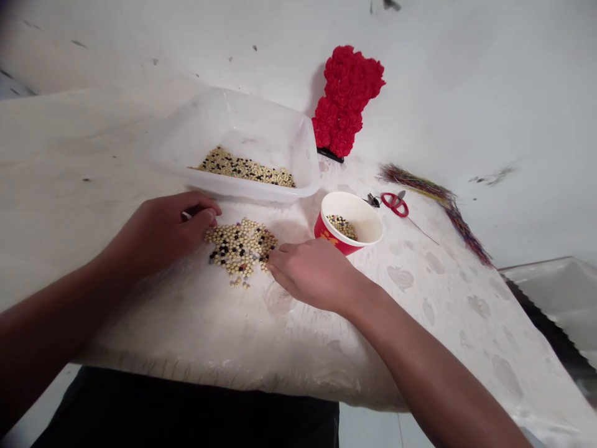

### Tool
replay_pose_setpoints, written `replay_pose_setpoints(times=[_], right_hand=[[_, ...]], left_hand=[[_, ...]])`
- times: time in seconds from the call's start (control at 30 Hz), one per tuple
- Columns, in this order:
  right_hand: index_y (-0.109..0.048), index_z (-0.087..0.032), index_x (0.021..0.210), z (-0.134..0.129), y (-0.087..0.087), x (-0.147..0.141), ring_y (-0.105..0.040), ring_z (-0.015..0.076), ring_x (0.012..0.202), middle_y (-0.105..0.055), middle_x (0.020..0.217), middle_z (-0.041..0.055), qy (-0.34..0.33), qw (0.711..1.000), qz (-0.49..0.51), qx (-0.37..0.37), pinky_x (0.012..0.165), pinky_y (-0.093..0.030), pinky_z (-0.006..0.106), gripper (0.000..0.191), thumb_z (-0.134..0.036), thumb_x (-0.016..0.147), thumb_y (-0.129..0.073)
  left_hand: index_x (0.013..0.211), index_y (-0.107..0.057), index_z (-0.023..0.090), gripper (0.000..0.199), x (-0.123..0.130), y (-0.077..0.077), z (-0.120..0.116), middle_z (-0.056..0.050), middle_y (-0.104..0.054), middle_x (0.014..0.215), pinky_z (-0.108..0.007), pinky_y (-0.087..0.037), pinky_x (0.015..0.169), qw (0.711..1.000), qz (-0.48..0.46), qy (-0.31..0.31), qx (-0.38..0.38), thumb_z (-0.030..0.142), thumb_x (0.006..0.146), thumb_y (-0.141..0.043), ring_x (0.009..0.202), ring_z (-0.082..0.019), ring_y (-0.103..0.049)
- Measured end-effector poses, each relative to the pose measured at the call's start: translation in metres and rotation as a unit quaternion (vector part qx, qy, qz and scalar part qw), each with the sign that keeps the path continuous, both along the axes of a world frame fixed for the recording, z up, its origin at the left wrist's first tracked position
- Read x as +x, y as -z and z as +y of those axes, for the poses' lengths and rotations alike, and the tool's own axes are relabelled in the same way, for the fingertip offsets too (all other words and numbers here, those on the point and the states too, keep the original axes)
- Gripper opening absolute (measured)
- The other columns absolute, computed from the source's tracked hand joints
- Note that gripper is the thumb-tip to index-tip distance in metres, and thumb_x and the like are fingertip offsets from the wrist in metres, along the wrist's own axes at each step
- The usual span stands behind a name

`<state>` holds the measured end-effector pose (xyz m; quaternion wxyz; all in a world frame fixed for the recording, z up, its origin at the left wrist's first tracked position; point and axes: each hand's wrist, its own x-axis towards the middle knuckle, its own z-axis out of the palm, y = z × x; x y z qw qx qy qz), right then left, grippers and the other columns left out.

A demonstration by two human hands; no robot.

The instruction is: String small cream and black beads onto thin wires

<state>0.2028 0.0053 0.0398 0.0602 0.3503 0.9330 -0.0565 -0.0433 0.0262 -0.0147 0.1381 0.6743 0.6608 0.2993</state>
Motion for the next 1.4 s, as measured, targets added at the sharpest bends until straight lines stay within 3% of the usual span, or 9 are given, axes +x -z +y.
replay_pose_setpoints(times=[0.37, 0.73, 1.13, 1.4], right_hand=[[-0.054, -0.017, 0.078, -0.016, -0.006, 0.002, -0.047, 0.0111, 0.064, -0.062, 0.078, 0.0008, -0.013, 1.000, -0.012, -0.007, 0.057, -0.021, 0.031, 0.027, -0.023, 0.100, -0.041], [-0.055, -0.016, 0.078, -0.026, -0.012, -0.025, -0.046, 0.0117, 0.062, -0.062, 0.077, 0.0012, -0.049, 0.998, -0.033, -0.008, 0.057, -0.022, 0.032, 0.028, -0.024, 0.100, -0.039], [-0.053, -0.018, 0.072, -0.013, -0.022, -0.059, -0.047, 0.0127, 0.061, -0.064, 0.073, 0.0017, -0.063, 0.998, -0.013, -0.021, 0.058, -0.023, 0.033, 0.032, -0.023, 0.100, -0.039], [-0.046, -0.018, 0.067, 0.003, -0.023, -0.075, -0.042, 0.0117, 0.060, -0.055, 0.068, 0.0002, -0.078, 0.996, 0.017, -0.032, 0.057, -0.021, 0.033, 0.031, -0.022, 0.097, -0.041]], left_hand=[[0.088, -0.068, 0.025, 0.020, 0.000, -0.003, -0.003, -0.002, -0.073, 0.088, -0.036, -0.044, 0.074, 1.000, -0.024, 0.010, 0.006, 0.032, 0.086, -0.049, 0.078, -0.023, -0.063], [0.087, -0.068, 0.024, 0.022, 0.002, -0.006, -0.005, -0.002, -0.073, 0.087, -0.033, -0.042, 0.072, 1.000, -0.026, 0.011, -0.007, 0.032, 0.085, -0.048, 0.078, -0.022, -0.062], [0.087, -0.068, 0.025, 0.019, 0.000, -0.007, -0.008, -0.001, -0.074, 0.089, -0.033, -0.043, 0.071, 0.999, -0.037, 0.005, -0.012, 0.030, 0.085, -0.050, 0.079, -0.021, -0.063], [0.095, -0.068, 0.025, 0.024, -0.002, -0.009, -0.009, -0.002, -0.076, 0.099, -0.034, -0.046, 0.076, 0.998, -0.063, -0.006, -0.023, 0.025, 0.085, -0.047, 0.090, -0.023, -0.067]])
